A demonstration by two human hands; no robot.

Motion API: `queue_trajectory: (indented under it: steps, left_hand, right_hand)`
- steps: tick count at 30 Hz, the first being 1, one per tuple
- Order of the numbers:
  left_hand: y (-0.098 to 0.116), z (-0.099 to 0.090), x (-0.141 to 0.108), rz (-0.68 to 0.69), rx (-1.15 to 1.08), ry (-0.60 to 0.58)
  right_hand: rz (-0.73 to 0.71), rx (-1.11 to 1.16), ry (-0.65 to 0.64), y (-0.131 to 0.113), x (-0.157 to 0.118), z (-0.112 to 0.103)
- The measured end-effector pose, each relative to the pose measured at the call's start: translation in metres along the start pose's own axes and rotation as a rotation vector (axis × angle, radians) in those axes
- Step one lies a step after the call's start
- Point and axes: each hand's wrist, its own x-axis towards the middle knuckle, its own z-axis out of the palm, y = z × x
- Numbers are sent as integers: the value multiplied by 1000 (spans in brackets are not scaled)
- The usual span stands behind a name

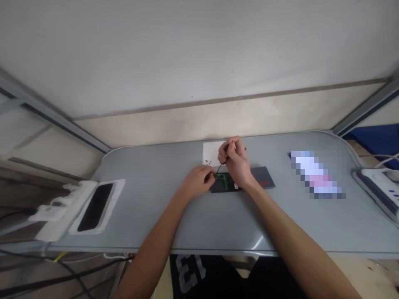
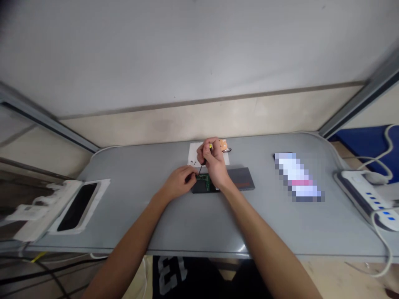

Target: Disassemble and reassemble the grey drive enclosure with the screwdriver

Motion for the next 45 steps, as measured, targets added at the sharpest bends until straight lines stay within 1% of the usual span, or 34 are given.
queue_trajectory:
  steps: [6,12,17,22,29,34,40,45]
  left_hand:
    - [1,-1,0,6,-6,-2]
    - [0,-1,-1,-10,6,-4]
    - [1,-2,0,-1,-4,-4]
    - [-1,0,0,-9,1,0]
    - [-2,1,-1,-7,-7,7]
    - [-1,1,0,-15,6,10]
    - [-1,0,0,-11,-3,7]
    - [-2,0,-1,-8,-3,2]
  right_hand:
    - [2,-54,30,0,1,-1]
    - [14,-27,-3,1,0,0]
    - [-17,-25,5,1,-2,1]
    - [-3,-6,-17,2,-2,3]
    - [-2,-33,22,3,-1,1]
    - [6,-20,9,3,-2,2]
    - [-1,9,31,-2,-1,4]
    - [-4,8,26,0,-2,4]
